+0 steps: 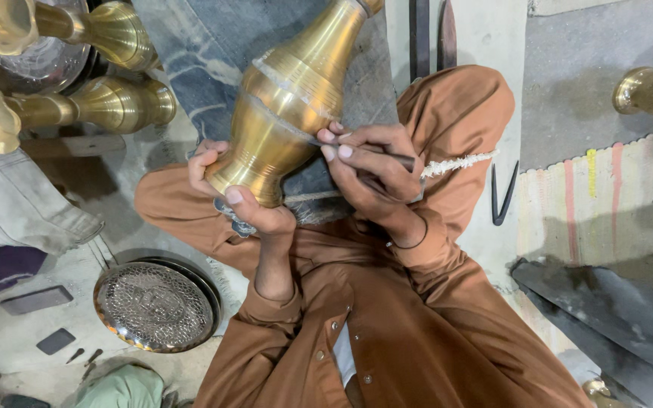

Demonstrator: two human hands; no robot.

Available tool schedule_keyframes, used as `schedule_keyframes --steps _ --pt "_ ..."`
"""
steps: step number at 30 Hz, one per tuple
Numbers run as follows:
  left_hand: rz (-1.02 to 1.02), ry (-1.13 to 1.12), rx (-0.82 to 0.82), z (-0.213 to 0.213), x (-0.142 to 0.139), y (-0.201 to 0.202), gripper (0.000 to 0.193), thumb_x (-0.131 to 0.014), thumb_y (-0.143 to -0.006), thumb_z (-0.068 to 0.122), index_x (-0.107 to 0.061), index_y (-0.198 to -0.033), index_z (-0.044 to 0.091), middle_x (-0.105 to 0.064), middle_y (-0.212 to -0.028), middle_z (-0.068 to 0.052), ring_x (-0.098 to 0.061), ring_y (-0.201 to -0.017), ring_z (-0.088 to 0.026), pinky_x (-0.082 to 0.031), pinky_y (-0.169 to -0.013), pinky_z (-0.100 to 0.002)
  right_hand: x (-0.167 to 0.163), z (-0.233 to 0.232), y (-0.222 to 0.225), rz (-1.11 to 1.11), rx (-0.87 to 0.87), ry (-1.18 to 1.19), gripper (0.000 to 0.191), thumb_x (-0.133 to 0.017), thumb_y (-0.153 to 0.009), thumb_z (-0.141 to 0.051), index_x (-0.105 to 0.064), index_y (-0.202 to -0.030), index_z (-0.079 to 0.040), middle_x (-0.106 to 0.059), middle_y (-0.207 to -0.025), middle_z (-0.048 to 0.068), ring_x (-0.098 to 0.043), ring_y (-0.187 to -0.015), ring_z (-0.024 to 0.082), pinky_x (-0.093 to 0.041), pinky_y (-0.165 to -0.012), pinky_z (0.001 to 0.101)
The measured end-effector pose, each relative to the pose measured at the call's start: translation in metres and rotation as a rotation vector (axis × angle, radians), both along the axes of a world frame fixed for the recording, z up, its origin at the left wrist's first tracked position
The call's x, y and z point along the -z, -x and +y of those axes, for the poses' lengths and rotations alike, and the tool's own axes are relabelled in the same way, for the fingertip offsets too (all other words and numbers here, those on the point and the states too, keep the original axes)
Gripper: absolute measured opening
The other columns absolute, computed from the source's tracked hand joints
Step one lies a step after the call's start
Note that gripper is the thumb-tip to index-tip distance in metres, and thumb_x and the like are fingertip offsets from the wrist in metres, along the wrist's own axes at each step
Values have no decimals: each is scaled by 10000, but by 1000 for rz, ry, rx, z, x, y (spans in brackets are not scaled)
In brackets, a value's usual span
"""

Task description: The person holds a brass lamp base and uses a small metal tool to engrave fine lines into its surface. They rotate the object periodically to continue the pattern around the circumference.

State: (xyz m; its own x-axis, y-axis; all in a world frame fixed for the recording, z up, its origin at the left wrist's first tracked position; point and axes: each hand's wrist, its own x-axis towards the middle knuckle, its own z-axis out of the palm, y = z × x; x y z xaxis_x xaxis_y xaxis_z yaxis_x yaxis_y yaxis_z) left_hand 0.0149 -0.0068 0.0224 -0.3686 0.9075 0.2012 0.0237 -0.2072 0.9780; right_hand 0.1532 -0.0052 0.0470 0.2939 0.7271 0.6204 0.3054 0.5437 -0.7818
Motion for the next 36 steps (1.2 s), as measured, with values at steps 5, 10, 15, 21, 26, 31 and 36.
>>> schedule_keyframes --steps 5,10,15,21,26,31,36 --pt "1 -18 -8 1 1 -1 500 -426 -999 437 -383 -1318 54 -404 -1222 -161 -407 -1172 -268 -330 -1102 -448 1 2 -1 67 -8 44 298 -767 -871 186 -598 -1051 20 -620 -1046 171 -758 -930 229 -670 -870 327" --pt "28 -14 0 1 1 0 495 -425 -1006 437 -384 -1317 54 -407 -1221 -162 -407 -1184 -272 -326 -1083 -437 3 0 -1 -62 -1 -33 298 -784 -839 186 -608 -1022 30 -621 -1024 176 -728 -891 239 -664 -860 336" --pt "31 -3 5 1 0 1 498 -427 -1003 447 -382 -1308 56 -414 -1222 -164 -417 -1177 -272 -338 -1065 -438 4 1 -2 41 -14 19 288 -780 -849 186 -606 -1004 17 -626 -1029 161 -752 -915 232 -662 -879 345" --pt "43 -33 -11 2 4 1 495 -428 -1011 439 -393 -1310 46 -418 -1213 -157 -410 -1191 -272 -316 -1093 -441 3 3 -2 23 -26 -11 289 -791 -848 183 -602 -994 20 -633 -1023 160 -745 -921 227 -661 -883 352" --pt "-6 -2 34 1 4 4 516 -425 -1020 430 -382 -1350 36 -421 -1260 -165 -403 -1252 -274 -285 -1196 -449 6 5 -10 -85 -79 -37 251 -789 -846 189 -621 -970 49 -632 -1015 159 -740 -908 231 -666 -875 344" --pt "4 42 137 10 3 21 585 -419 -1031 439 -379 -1437 20 -409 -1319 -148 -440 -1243 -256 -350 -1141 -403 7 13 -32 202 -292 125 182 -742 -896 182 -639 -990 65 -629 -1081 146 -764 -976 272 -673 -879 326" --pt "-71 62 371 35 5 47 608 -434 -1032 440 -380 -1476 28 -440 -1288 -122 -459 -1171 -221 -366 -1089 -360 -2 30 -84 131 -410 167 205 -727 -937 172 -632 -1085 67 -607 -1173 171 -749 -986 260 -652 -937 349"
